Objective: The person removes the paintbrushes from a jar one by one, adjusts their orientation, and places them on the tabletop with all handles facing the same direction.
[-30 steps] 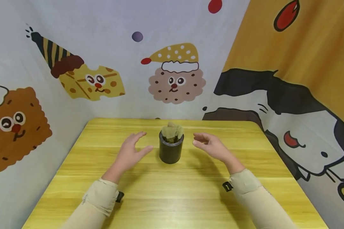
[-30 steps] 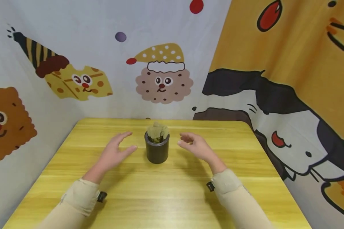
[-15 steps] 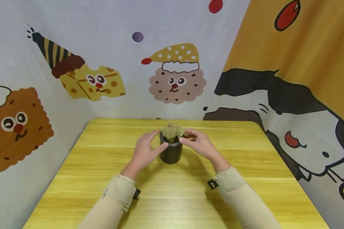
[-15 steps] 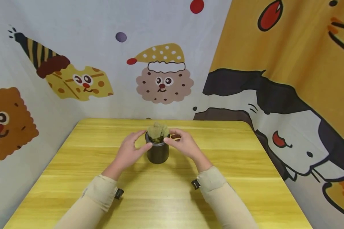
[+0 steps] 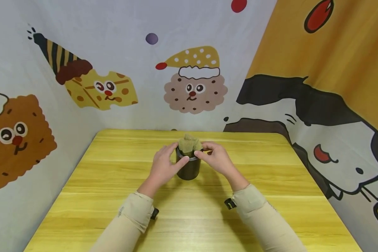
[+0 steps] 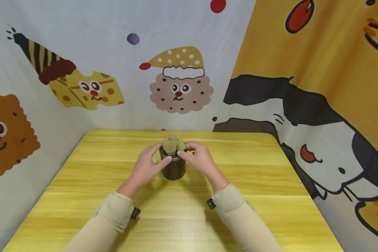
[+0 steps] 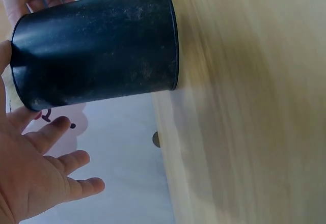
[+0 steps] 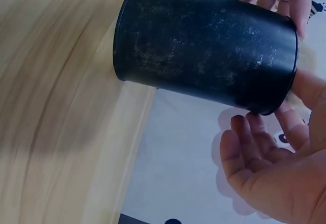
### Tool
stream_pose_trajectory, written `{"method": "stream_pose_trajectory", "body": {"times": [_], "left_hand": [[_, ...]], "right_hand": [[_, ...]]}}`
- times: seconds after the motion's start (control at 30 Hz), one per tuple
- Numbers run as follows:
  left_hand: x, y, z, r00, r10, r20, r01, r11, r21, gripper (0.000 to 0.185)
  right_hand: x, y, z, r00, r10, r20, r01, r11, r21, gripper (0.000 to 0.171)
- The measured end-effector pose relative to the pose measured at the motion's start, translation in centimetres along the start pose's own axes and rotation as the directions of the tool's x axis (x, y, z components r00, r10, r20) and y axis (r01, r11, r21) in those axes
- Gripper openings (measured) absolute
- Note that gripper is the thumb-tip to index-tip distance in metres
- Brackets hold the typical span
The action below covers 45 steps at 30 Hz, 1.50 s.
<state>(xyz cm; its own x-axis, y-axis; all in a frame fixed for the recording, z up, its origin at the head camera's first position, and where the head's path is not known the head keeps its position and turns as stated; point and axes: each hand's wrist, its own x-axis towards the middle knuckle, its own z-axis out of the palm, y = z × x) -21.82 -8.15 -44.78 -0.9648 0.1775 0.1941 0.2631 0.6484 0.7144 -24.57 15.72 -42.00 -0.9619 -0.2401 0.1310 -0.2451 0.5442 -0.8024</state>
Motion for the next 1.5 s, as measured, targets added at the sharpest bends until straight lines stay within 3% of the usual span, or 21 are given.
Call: {"method": "stream_pose_trajectory", "body": {"times": [0.33, 0.67, 0.9, 1.07, 1.33, 1.5], "left_hand": [[0.1, -0.2, 0.4, 0.996, -0.087, -0.023, 0.083, 0.989, -0.120, 0.087], [0.1, -0.2, 0.5, 0.989, -0.146, -0.009, 0.141, 0.971, -0.192, 0.086], [0.0, -0.1, 0.7, 0.988, -0.157, -0.011, 0.151, 0.967, -0.207, 0.087], [0.1, -0.3, 0.9, 0.987, -0.163, -0.007, 0.157, 0.964, -0.216, 0.085], [0.1, -0.6, 1.0, 0.986, -0.165, 0.002, 0.162, 0.962, -0.222, 0.084], [0.0, -0.6, 1.0, 0.985, -0.170, 0.020, 0.170, 0.952, -0.254, 0.083]], "right_hand": [[0.0, -0.9, 0.3, 0.994, -0.039, -0.097, 0.030, 0.996, -0.089, 0.023], [0.0, -1.0, 0.5, 0.989, -0.063, -0.135, 0.050, 0.994, -0.094, 0.021], [-0.2, -1.5, 0.1, 0.988, -0.025, -0.150, 0.018, 0.999, -0.045, 0.023], [-0.4, -2.0, -1.0, 0.986, -0.010, -0.165, 0.010, 1.000, 0.001, 0.022], [-0.3, -3.3, -4.0, 0.965, -0.100, -0.243, 0.122, 0.989, 0.078, 0.026], [-0.4, -4.3, -6.4, 0.959, -0.066, -0.277, 0.105, 0.986, 0.129, 0.030]]}}
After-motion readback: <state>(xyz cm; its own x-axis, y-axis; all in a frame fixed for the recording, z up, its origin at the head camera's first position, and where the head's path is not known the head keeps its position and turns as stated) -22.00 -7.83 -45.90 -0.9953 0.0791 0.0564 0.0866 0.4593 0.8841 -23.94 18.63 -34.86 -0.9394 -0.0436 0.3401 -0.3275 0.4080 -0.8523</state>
